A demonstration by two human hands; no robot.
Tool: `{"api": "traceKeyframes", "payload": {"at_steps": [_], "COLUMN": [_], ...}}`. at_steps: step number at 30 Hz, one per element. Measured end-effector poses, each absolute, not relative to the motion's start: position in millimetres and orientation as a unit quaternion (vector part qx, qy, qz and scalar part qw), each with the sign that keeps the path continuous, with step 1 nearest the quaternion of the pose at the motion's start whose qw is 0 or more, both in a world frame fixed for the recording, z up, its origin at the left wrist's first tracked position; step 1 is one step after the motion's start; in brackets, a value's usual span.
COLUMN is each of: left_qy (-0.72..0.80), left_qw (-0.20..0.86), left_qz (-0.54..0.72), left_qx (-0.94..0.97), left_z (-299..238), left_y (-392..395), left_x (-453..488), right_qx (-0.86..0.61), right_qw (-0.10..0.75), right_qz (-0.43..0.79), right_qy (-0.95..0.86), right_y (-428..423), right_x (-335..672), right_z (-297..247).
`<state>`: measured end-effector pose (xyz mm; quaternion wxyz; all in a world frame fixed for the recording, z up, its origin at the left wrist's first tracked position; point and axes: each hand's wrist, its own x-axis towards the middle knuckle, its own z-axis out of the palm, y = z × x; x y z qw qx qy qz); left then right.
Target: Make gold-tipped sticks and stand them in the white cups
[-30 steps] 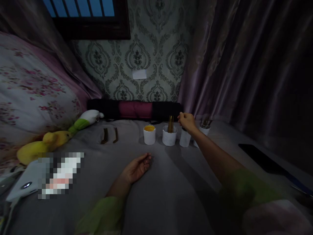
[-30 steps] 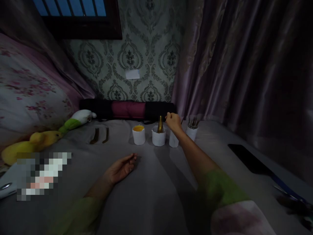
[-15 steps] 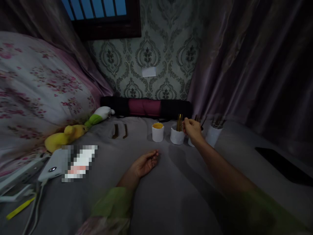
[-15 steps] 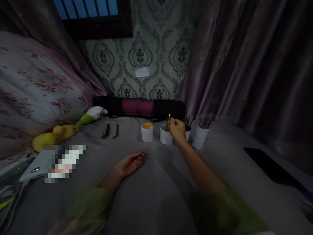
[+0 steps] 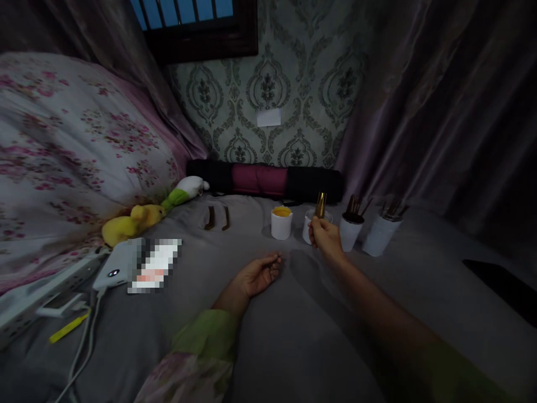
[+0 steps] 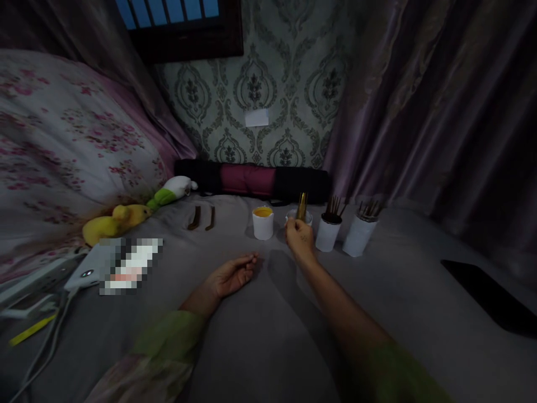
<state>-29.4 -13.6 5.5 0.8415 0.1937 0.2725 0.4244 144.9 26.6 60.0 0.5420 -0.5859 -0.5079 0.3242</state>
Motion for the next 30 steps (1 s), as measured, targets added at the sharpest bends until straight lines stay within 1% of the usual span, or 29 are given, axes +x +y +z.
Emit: {"api": "traceKeyframes", "payload": {"at_steps": [3,7,10,22,26,30], "left_qy": [0.264,0.261,0.267,0.287,0.34,0.413], "left_qw": [0.846,0.846,0.846,0.834,0.811,0.764], "left_qz": [0.42,0.422,0.419,0.432,0.427,0.429], "left_qx": [0.196,0.194,0.193,0.19,0.209,0.249], "left_z": [4.3,2.8,3.4,3.7,9.8,18.5], "left_y": [-12.7,-11.8,-11.3,-0.8,6.6,15.1], "left_x": [-29.7,-29.4,-28.8,-36.8,-41.5,-46.7], "right_qx": [-0.56,-0.566,-0.578,-0.565,-0.564,-0.569], "right_qw": [0.557,0.539,0.523,0.504,0.505,0.497], "right_qz": [0.317,0.284,0.272,0.251,0.257,0.259], "right_qy": [-0.524,-0.555,-0.565,-0.602,-0.601,-0.602], "right_y": [29.0,32.1,31.7,25.4,24.7,21.7], "right_x": [138.0,131.4,130.4,131.2,129.8,130.1], "right_z": [31.9,-0.3,-11.4,-20.6,-19.7,-16.6]}}
